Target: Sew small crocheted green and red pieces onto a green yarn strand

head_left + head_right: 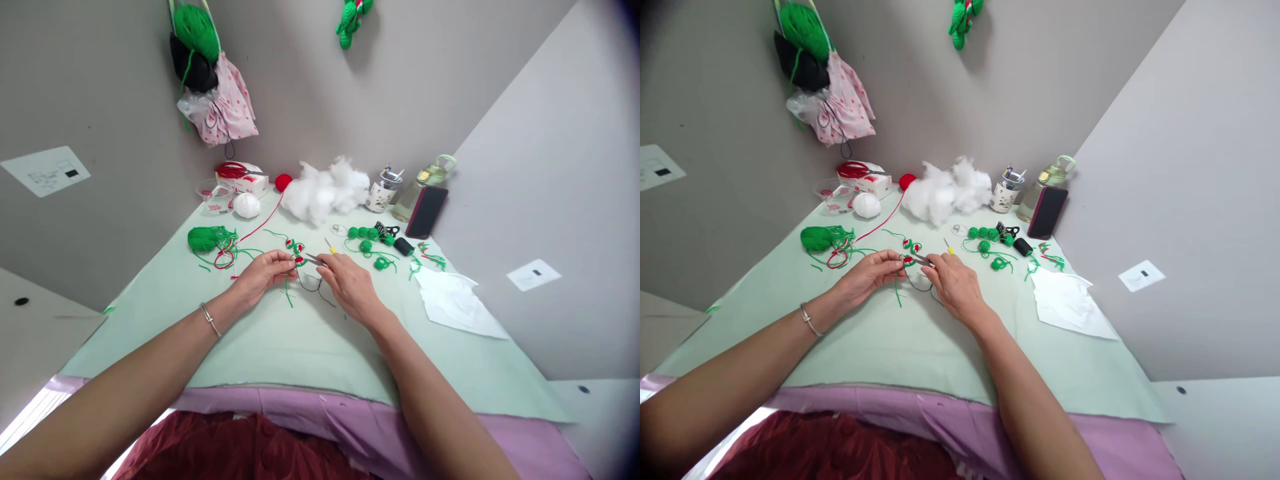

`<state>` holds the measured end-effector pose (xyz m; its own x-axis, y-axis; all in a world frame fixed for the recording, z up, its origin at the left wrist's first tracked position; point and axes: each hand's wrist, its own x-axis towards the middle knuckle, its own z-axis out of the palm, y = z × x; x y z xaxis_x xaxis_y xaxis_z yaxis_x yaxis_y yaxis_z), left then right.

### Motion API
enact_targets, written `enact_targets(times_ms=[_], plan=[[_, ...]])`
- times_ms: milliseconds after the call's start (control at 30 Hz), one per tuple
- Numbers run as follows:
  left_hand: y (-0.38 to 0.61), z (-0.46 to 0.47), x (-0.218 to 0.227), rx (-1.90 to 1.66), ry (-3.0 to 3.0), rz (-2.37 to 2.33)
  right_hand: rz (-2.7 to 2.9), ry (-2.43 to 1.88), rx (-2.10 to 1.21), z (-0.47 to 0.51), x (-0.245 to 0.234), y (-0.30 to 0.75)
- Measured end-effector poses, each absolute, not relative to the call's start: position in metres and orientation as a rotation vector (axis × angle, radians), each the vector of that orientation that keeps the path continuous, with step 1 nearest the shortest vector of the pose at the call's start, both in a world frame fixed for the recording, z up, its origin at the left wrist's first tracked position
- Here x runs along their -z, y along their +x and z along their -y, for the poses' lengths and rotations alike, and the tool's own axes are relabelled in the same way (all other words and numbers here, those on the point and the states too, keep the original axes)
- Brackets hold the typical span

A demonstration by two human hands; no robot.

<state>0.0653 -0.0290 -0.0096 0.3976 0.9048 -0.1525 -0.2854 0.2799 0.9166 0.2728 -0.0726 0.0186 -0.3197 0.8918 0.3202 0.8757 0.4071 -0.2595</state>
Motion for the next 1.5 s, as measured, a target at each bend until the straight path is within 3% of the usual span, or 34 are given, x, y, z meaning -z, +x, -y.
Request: enact_targets(times_ms=[200,1067,1333,1500], plan=[[0.066,0.029,0.011,-0.914,0.969,-0.78,2.276,-1.517,0.093,0.071,-0.011,0.268],[0.066,0.029,0.018,-0.922,1.016,-0.802,2.254,-1.497,0.046,0.068,-0.009,0.271],[0.065,0.028,0.012,-0.93,0.942,-0.847,2.083,-1.902,0.155,0.053,-0.004,0.302],[0.059,0.023,0.015,-0.947,0.957,-0.809,2.292,-1.85,-0.046,0.054,-0.003,0.294]])
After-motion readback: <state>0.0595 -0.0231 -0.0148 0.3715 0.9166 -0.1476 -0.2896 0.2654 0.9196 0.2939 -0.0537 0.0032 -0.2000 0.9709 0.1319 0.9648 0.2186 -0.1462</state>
